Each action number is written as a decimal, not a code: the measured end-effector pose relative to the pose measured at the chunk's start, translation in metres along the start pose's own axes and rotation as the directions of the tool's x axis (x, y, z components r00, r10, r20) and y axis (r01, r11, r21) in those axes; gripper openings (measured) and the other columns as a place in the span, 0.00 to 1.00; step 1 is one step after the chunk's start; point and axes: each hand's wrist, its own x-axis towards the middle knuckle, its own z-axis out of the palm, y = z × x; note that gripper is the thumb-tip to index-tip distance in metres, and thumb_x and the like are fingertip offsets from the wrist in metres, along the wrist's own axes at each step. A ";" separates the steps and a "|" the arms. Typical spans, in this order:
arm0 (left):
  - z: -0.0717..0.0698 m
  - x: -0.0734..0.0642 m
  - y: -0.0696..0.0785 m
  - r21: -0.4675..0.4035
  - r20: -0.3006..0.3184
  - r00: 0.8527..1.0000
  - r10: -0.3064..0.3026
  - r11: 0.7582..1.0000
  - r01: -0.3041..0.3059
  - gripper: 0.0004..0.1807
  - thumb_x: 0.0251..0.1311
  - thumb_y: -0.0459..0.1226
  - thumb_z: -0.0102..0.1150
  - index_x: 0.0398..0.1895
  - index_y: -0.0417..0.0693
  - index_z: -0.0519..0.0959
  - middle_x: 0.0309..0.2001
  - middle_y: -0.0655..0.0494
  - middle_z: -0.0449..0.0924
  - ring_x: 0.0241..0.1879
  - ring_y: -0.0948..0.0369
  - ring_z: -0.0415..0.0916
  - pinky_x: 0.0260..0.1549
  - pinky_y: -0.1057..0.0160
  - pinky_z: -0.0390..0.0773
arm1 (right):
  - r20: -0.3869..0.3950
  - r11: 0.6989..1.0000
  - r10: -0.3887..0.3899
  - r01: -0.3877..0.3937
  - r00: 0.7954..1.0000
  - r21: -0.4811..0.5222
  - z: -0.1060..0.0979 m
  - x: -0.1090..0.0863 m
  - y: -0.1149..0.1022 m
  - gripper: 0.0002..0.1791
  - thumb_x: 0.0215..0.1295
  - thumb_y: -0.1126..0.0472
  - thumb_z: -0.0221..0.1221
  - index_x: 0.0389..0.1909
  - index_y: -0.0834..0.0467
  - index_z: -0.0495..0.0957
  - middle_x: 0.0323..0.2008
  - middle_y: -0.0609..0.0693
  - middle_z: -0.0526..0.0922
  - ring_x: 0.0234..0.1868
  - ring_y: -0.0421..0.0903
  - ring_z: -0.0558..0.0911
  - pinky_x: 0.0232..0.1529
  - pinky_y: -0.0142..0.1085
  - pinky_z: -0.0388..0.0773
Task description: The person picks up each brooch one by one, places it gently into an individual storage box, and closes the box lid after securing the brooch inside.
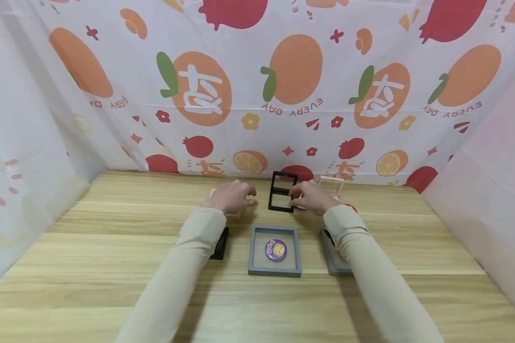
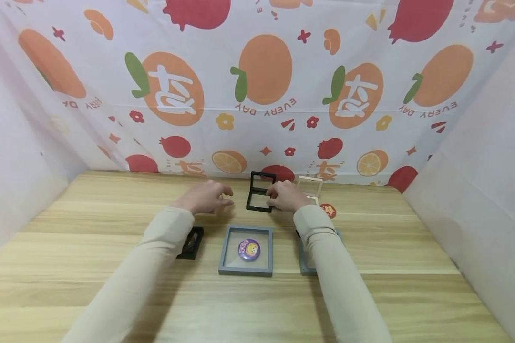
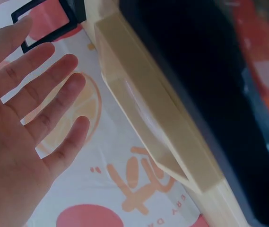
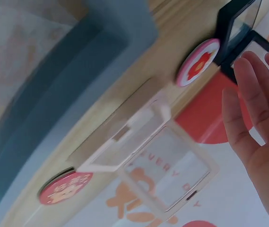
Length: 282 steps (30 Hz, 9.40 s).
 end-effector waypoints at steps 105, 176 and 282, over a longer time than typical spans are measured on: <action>0.027 0.008 0.053 0.041 0.351 0.923 -0.157 0.987 0.152 0.32 0.74 0.31 0.42 0.80 0.57 0.58 0.80 0.61 0.48 0.78 0.45 0.43 0.70 0.36 0.51 | 0.019 0.973 0.121 -0.114 0.992 -0.202 0.014 -0.012 0.033 0.22 0.62 0.62 0.69 0.56 0.64 0.80 0.49 0.59 0.84 0.47 0.53 0.79 0.48 0.47 0.77; 0.023 0.009 0.050 0.008 0.387 0.892 -0.236 0.968 0.252 0.32 0.77 0.37 0.41 0.82 0.63 0.53 0.80 0.40 0.47 0.77 0.42 0.45 0.69 0.35 0.56 | 0.058 0.987 0.079 -0.070 0.995 -0.144 0.006 0.007 0.004 0.14 0.65 0.62 0.68 0.47 0.67 0.85 0.41 0.55 0.85 0.41 0.48 0.79 0.48 0.42 0.78; 0.025 0.010 0.053 0.076 0.338 0.929 -0.152 0.988 0.134 0.29 0.75 0.35 0.46 0.78 0.53 0.63 0.77 0.57 0.59 0.73 0.48 0.60 0.64 0.42 0.68 | 0.052 0.966 -0.008 0.021 0.999 -0.257 0.023 0.023 -0.016 0.05 0.66 0.67 0.66 0.38 0.63 0.90 0.41 0.56 0.86 0.43 0.53 0.85 0.48 0.43 0.82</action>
